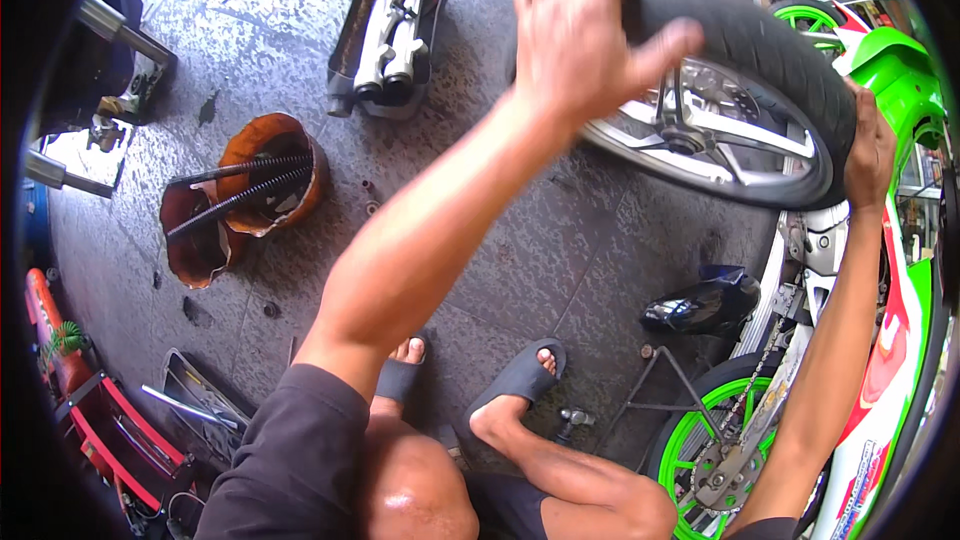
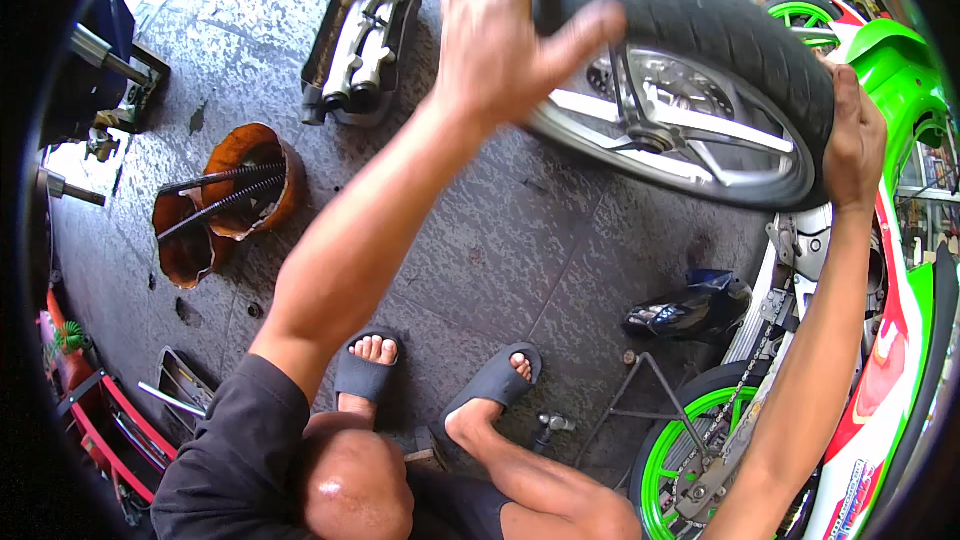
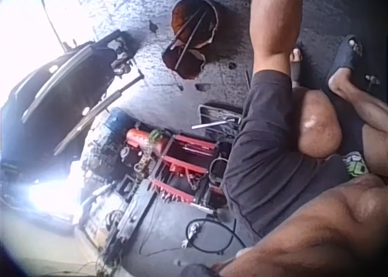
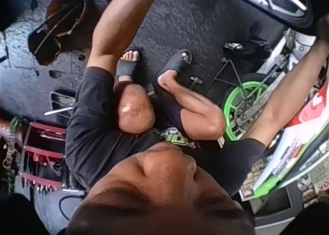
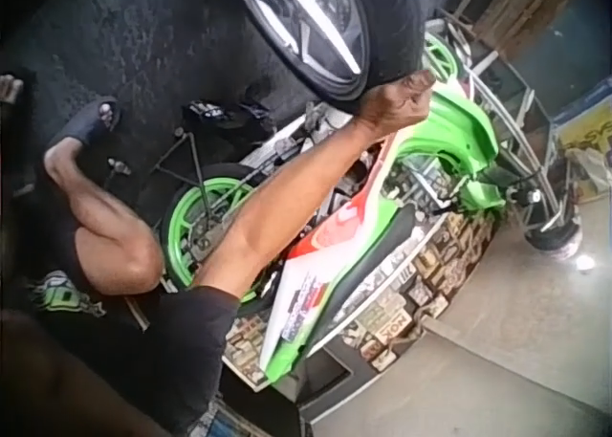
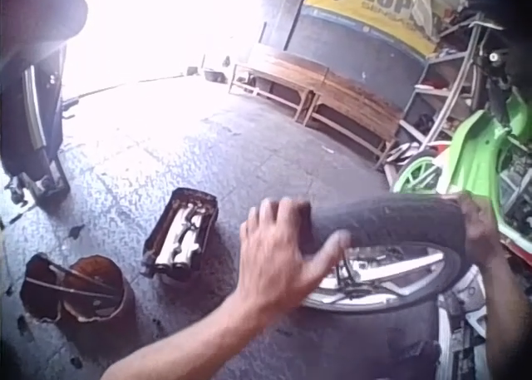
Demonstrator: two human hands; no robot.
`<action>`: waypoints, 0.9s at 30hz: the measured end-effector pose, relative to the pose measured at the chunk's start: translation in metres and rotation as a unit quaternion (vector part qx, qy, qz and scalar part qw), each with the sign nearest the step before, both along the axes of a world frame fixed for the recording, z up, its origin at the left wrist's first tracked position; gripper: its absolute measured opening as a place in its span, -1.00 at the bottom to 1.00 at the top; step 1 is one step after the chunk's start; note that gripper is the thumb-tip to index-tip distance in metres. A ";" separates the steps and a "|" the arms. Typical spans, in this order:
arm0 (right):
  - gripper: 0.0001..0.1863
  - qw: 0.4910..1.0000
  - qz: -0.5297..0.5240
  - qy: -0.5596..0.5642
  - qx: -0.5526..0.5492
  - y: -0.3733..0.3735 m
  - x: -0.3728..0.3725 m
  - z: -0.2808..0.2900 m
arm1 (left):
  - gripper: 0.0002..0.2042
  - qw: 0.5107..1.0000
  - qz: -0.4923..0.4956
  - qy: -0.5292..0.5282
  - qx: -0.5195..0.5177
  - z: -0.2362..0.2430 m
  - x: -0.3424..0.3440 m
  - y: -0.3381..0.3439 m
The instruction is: Servicing the front wheel components of a motorcycle, including disc brake inspection and axle removal.
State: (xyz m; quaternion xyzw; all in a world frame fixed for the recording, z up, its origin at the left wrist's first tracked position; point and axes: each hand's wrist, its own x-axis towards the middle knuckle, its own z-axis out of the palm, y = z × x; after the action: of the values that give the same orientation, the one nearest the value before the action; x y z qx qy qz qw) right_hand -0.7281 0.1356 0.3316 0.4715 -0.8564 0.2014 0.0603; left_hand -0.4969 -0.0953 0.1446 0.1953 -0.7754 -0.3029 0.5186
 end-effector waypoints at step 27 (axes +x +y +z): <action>-0.01 0.944 0.238 -0.002 0.228 0.151 0.367 -0.156 | -0.67 0.809 -0.005 -0.344 0.478 -0.232 0.406 0.151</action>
State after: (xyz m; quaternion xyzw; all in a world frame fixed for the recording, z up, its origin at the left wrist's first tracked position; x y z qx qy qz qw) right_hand -0.3612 0.2866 0.1756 0.6624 -0.7423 0.0102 -0.1006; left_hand -0.0904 0.0554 -0.0872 0.5057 -0.6615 -0.5508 0.0580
